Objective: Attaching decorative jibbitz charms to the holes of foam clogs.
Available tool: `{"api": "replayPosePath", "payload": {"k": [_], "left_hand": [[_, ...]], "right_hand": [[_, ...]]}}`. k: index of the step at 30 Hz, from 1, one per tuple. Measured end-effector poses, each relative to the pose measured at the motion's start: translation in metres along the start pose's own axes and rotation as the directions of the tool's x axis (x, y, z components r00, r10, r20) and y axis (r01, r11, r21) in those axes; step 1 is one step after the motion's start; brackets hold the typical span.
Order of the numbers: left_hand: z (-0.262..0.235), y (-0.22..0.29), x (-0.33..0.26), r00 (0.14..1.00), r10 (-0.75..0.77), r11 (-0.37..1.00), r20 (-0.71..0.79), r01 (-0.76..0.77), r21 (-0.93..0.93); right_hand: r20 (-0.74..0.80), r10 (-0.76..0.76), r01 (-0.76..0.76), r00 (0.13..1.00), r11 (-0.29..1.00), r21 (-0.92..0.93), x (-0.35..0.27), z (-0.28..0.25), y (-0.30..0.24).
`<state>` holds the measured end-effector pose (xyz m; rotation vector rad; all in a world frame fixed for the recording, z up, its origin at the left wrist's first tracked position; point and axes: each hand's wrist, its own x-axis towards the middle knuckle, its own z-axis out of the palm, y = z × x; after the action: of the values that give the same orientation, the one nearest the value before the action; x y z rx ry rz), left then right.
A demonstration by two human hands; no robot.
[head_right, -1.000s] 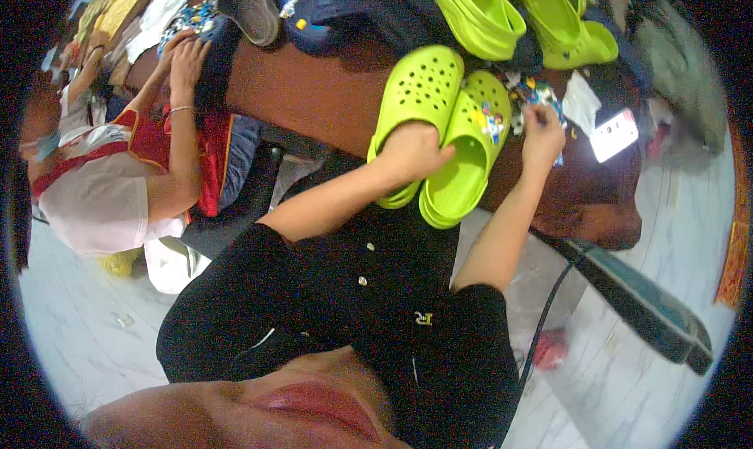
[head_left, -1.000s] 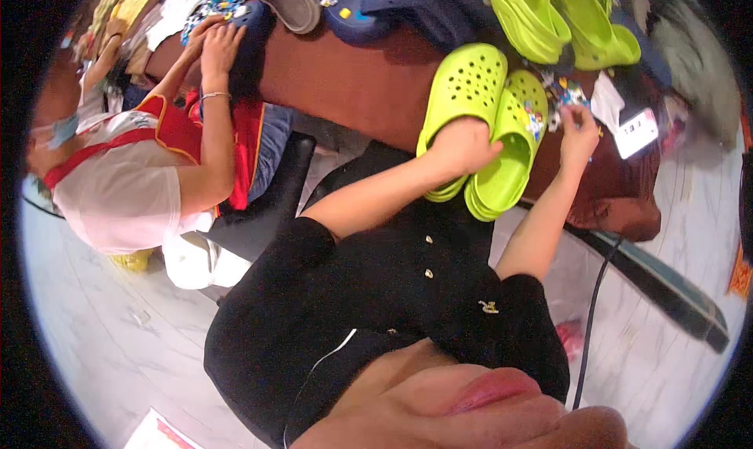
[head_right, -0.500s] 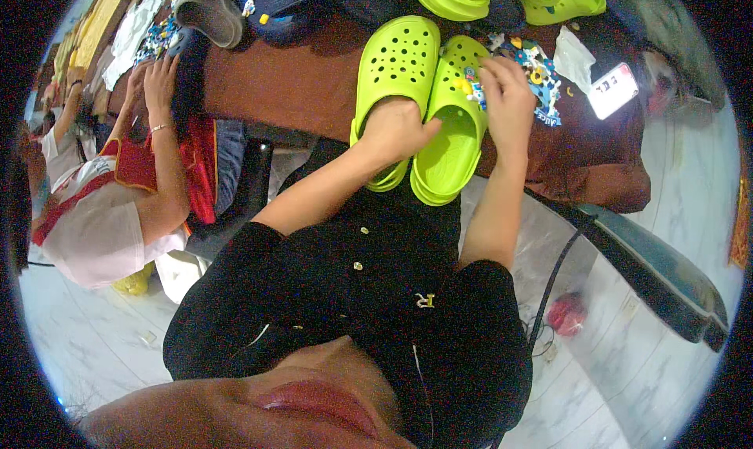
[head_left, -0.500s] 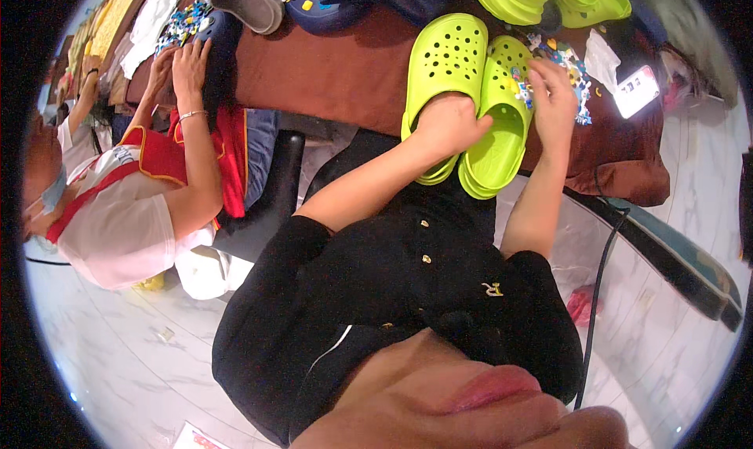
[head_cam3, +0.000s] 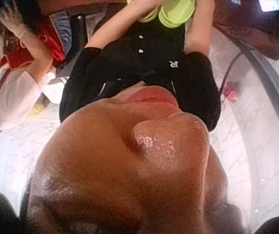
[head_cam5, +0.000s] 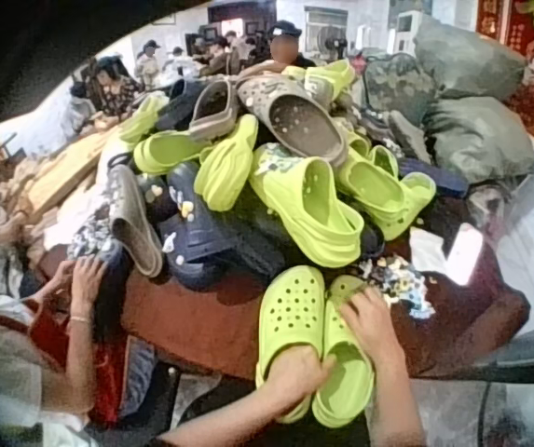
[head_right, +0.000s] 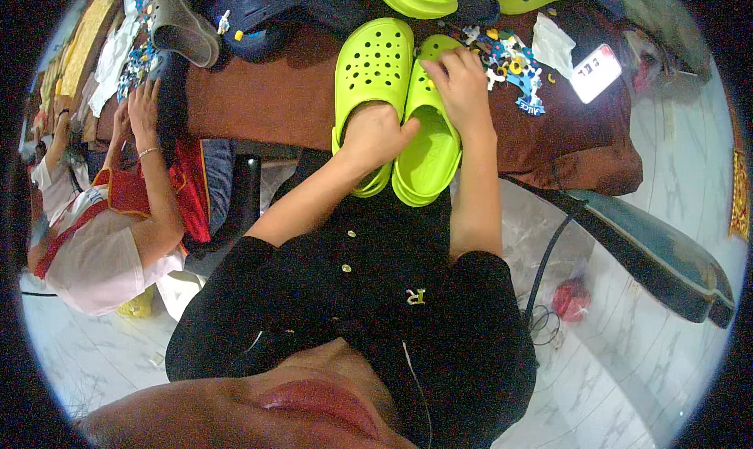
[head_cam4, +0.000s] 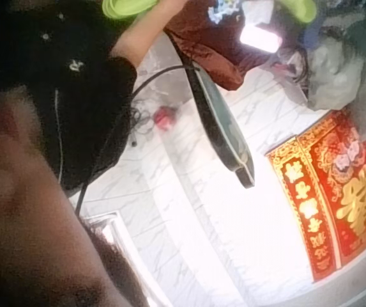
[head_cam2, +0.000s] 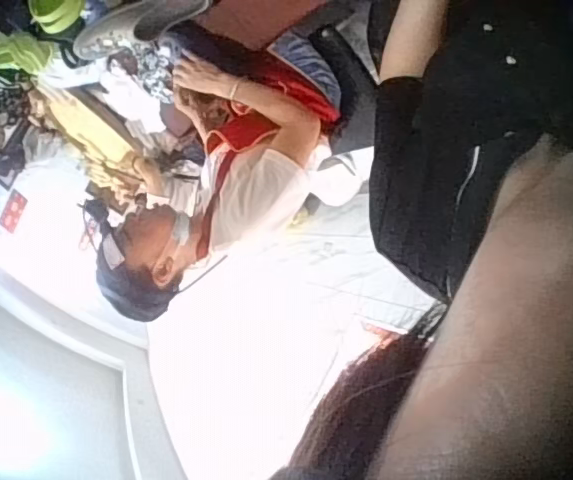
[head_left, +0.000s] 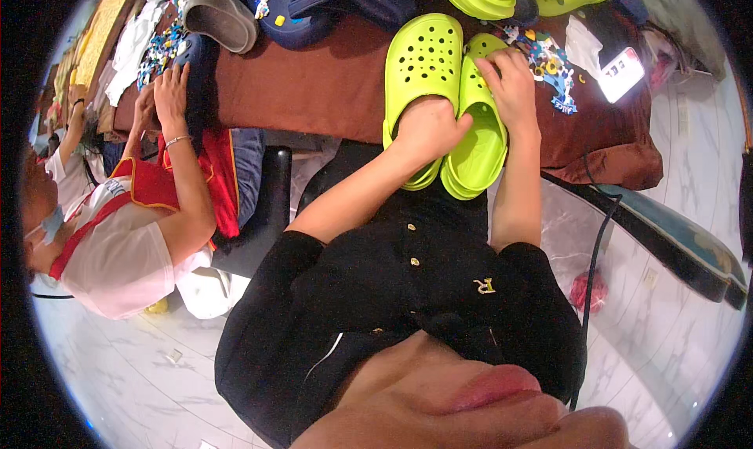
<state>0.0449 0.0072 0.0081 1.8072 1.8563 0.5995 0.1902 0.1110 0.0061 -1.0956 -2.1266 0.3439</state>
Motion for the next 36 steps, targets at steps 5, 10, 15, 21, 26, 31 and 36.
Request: {"api": "replayPosePath", "payload": {"k": [5,10,15,21,26,31,36], "left_hand": [[0.008,-0.003,0.001,0.997,0.025,0.999,-0.074,-0.026,-0.02],[0.008,-0.004,-0.001,0.995,0.03,0.999,-0.098,-0.033,-0.024],[0.008,-0.002,-0.001,0.99,0.042,0.999,-0.132,-0.043,-0.004],[0.002,0.0,0.0,0.999,0.016,1.0,-0.049,-0.015,0.01],[0.002,0.001,-0.002,0.999,0.02,1.0,-0.043,-0.02,-0.008],[0.012,-0.005,0.0,0.993,0.033,0.999,-0.114,-0.036,-0.026],[0.009,-0.007,-0.001,0.995,0.032,0.998,-0.09,-0.036,-0.045]], "right_hand": [[-0.112,-0.069,0.063,0.991,0.996,-0.057,0.003,0.013,0.003],[-0.054,-0.029,0.023,0.998,0.994,-0.103,-0.005,0.012,0.008],[-0.134,-0.007,0.002,0.991,0.999,-0.04,-0.002,0.01,0.005],[-0.192,0.004,0.012,0.981,0.997,0.078,-0.003,0.006,0.011],[-0.123,0.321,-0.264,0.939,0.902,0.342,-0.001,0.007,0.034],[-0.029,0.335,-0.324,0.942,0.928,0.185,0.018,0.003,0.034],[-0.085,0.347,-0.348,0.934,0.937,0.002,0.029,0.005,0.037]]}}
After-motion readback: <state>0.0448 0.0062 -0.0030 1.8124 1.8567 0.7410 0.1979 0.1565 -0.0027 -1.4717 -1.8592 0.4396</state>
